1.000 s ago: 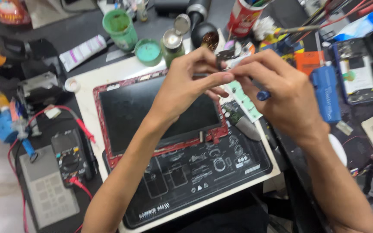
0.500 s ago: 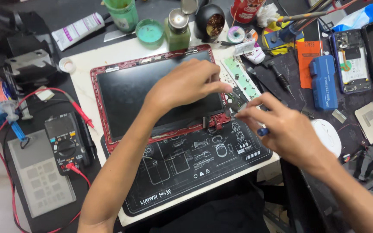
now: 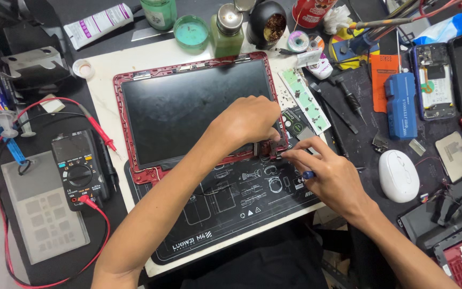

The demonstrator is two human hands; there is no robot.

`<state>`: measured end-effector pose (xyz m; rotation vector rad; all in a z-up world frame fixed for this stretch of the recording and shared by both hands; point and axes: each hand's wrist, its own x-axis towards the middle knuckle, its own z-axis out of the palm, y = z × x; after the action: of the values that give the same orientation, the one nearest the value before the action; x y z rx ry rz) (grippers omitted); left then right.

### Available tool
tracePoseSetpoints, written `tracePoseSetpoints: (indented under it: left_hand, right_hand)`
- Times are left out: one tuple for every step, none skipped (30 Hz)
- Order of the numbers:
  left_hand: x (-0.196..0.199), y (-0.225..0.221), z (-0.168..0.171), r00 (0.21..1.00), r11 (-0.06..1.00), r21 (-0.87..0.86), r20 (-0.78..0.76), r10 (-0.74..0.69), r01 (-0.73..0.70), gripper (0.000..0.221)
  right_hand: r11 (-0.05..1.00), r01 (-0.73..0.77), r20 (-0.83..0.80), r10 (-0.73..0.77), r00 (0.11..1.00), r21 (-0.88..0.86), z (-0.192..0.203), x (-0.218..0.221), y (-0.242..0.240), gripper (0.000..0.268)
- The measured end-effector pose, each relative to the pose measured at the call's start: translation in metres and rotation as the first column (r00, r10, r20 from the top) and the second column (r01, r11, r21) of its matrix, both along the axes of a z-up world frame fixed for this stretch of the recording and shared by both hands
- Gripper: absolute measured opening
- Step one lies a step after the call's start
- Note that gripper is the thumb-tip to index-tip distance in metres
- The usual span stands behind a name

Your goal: The person repairs a tablet frame by using a screwdriver to manipulate internal components and wires and handling a small electronic part.

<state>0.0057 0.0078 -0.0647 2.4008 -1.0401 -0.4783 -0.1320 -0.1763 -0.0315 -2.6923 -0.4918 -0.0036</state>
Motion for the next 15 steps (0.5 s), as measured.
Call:
tracePoseSetpoints:
  left_hand:
    - [0.0, 0.0, -0.002, 1.0, 1.0, -0.011, 0.002, 0.005, -0.005, 0.039]
    - [0.001, 0.0, -0.003, 1.0, 1.0, -0.022, 0.005, 0.009, -0.009, 0.038]
    - [0.001, -0.001, -0.005, 1.0, 0.999, -0.033, 0.007, 0.013, -0.013, 0.037]
    - [0.001, -0.002, -0.006, 1.0, 0.999, -0.029, 0.016, 0.022, -0.021, 0.035]
    - [0.001, -0.003, -0.007, 0.999, 0.999, -0.025, 0.025, 0.027, -0.027, 0.033]
    - [0.001, -0.004, -0.009, 0.999, 0.999, -0.021, 0.034, 0.033, -0.032, 0.032]
    - [0.0, -0.005, -0.009, 0.999, 0.999, -0.026, 0.042, 0.035, -0.034, 0.031]
    - [-0.001, -0.006, -0.01, 0.998, 0.999, -0.031, 0.05, 0.037, -0.035, 0.031]
    - [-0.001, -0.006, -0.01, 0.998, 0.999, -0.037, 0.057, 0.041, -0.039, 0.031]
    - [-0.002, -0.006, -0.01, 0.998, 0.998, -0.045, 0.047, 0.048, -0.046, 0.032]
    - [-0.002, -0.006, -0.011, 0.998, 0.997, -0.053, 0.038, 0.053, -0.051, 0.032]
    - [-0.002, -0.006, -0.011, 0.998, 0.997, -0.061, 0.028, 0.058, -0.056, 0.033]
    - [-0.002, -0.007, -0.012, 0.998, 0.997, -0.054, 0.037, 0.053, -0.051, 0.035]
    - [-0.003, -0.008, -0.012, 0.998, 0.998, -0.047, 0.046, 0.047, -0.045, 0.036]
    - [-0.003, -0.008, -0.013, 0.998, 0.998, -0.039, 0.055, 0.042, -0.04, 0.037]
  right_hand:
    - [1.0, 0.0, -0.007, 0.0, 1.0, 0.002, 0.0, 0.001, 0.0, 0.03]
    - [1.0, 0.002, -0.023, -0.002, 1.0, -0.002, 0.0, 0.001, 0.0, 0.034]
    - [1.0, 0.006, -0.039, -0.006, 0.999, -0.007, 0.001, 0.002, 0.0, 0.037]
    - [1.0, 0.009, -0.055, -0.01, 0.998, -0.012, 0.002, 0.002, 0.0, 0.041]
    - [1.0, 0.009, -0.062, -0.01, 0.998, -0.017, 0.002, 0.002, -0.001, 0.042]
    - [1.0, 0.008, -0.068, -0.009, 0.998, -0.021, 0.002, 0.003, -0.001, 0.043]
    - [1.0, 0.006, -0.072, -0.008, 0.997, -0.025, 0.003, 0.004, -0.001, 0.043]
    - [1.0, 0.011, -0.082, -0.013, 0.997, -0.025, 0.004, 0.005, -0.001, 0.046]
    - [1.0, 0.014, -0.093, -0.016, 0.995, -0.026, 0.004, 0.005, -0.001, 0.048]
    - [1.0, 0.017, -0.105, -0.019, 0.994, -0.027, 0.005, 0.006, -0.001, 0.05]
    - [0.999, 0.021, -0.114, -0.025, 0.993, -0.039, 0.005, 0.006, 0.0, 0.051]
    - [0.998, 0.026, -0.124, -0.032, 0.992, -0.051, 0.005, 0.007, 0.0, 0.051]
    - [0.998, 0.032, -0.132, -0.04, 0.99, -0.062, 0.005, 0.007, 0.0, 0.052]
    - [0.998, 0.028, -0.128, -0.035, 0.991, -0.054, 0.005, 0.008, 0.0, 0.051]
    - [0.999, 0.023, -0.123, -0.029, 0.992, -0.046, 0.005, 0.009, 0.0, 0.051]
